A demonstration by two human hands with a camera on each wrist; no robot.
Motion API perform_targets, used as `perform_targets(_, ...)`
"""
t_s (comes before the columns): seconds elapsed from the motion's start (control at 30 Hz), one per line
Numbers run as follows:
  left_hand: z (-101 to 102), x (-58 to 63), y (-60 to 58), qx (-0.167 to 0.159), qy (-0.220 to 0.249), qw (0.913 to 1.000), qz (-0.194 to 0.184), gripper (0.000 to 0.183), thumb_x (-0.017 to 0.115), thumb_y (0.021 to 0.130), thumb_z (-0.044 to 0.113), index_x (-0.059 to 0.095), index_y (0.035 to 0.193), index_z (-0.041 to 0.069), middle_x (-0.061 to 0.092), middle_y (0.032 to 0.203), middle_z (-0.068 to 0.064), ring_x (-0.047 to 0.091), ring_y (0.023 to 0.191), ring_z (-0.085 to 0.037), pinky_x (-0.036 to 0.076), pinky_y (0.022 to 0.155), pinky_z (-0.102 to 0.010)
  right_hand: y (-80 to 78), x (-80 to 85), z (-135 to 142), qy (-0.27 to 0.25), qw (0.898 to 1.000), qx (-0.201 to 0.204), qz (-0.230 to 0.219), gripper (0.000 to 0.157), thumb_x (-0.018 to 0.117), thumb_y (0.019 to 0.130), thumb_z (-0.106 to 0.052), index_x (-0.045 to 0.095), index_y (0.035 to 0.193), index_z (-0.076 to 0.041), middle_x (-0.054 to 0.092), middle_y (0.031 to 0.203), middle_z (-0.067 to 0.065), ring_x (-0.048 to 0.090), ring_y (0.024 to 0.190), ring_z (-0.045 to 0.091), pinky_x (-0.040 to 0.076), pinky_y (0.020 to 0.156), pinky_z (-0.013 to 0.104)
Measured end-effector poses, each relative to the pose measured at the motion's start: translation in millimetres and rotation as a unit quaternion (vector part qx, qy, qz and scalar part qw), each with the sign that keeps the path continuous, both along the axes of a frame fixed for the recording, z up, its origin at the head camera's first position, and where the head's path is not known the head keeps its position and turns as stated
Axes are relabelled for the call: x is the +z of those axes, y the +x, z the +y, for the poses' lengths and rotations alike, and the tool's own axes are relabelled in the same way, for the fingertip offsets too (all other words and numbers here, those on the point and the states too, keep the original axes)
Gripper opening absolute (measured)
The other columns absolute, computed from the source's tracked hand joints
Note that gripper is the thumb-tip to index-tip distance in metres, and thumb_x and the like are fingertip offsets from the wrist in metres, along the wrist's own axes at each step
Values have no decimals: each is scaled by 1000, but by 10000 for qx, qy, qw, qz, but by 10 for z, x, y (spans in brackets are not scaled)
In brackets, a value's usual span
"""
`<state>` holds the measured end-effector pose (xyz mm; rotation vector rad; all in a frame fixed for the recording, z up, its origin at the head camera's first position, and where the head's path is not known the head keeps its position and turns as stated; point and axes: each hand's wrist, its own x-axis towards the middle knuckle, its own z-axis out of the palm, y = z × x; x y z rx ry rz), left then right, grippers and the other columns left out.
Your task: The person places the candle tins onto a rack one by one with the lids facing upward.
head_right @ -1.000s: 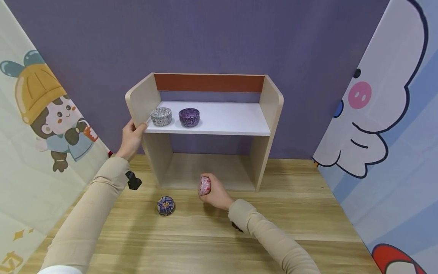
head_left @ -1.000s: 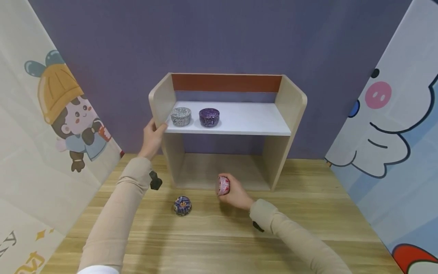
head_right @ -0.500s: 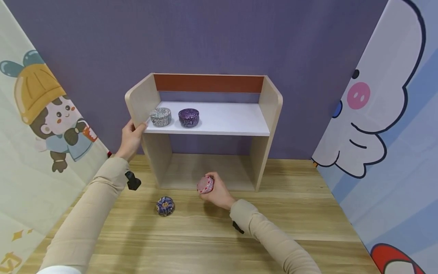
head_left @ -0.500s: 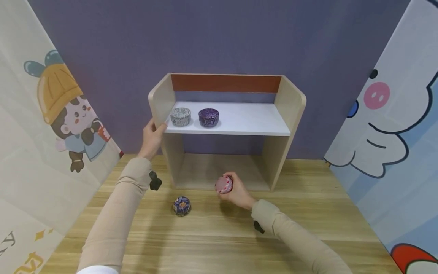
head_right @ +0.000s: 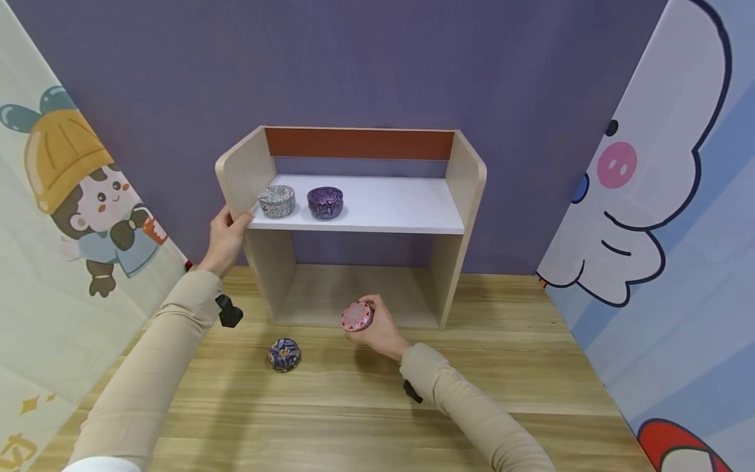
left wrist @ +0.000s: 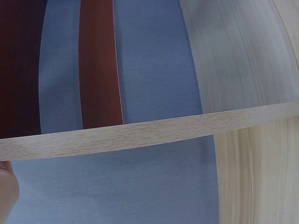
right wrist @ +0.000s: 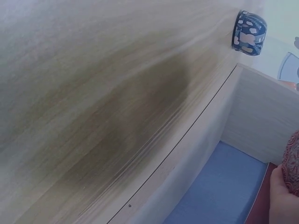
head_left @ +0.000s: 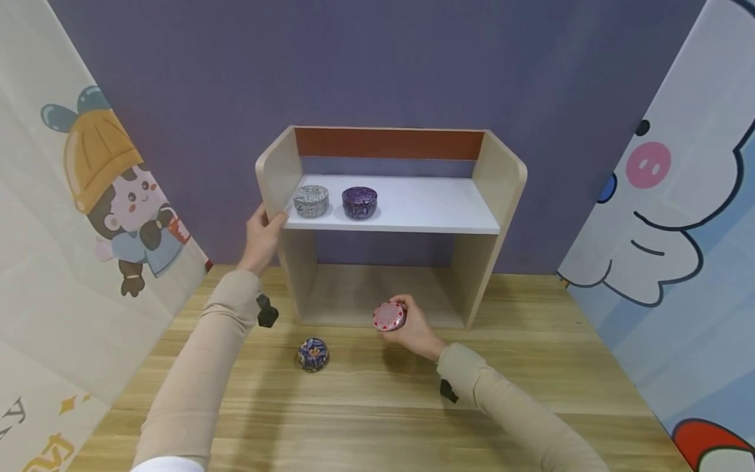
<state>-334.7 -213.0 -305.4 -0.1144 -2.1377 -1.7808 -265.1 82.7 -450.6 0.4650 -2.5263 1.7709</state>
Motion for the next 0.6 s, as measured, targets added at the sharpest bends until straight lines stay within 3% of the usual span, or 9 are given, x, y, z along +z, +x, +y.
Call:
perform_targets(0.27,7,-4,4,31,25,10000,-35,52,47,92,20,34,141,10,40,142,-16,42,125,-27,33,107,-39,30,32,28,381,9991,205,-31,71,83,61,-12,53,125,-11,59,118,12,55,108,27,45,94,42)
perform_targets(0.6,15,-5,2,123,24,9999,31,49,48,92,20,39,139,10,46,137,-16,46,120,-24,37,104,-37,33,57,66,200,9992,235,-253,71,85,60,-15,54,124,-12,60,119,9,55,110,26,45,95,43)
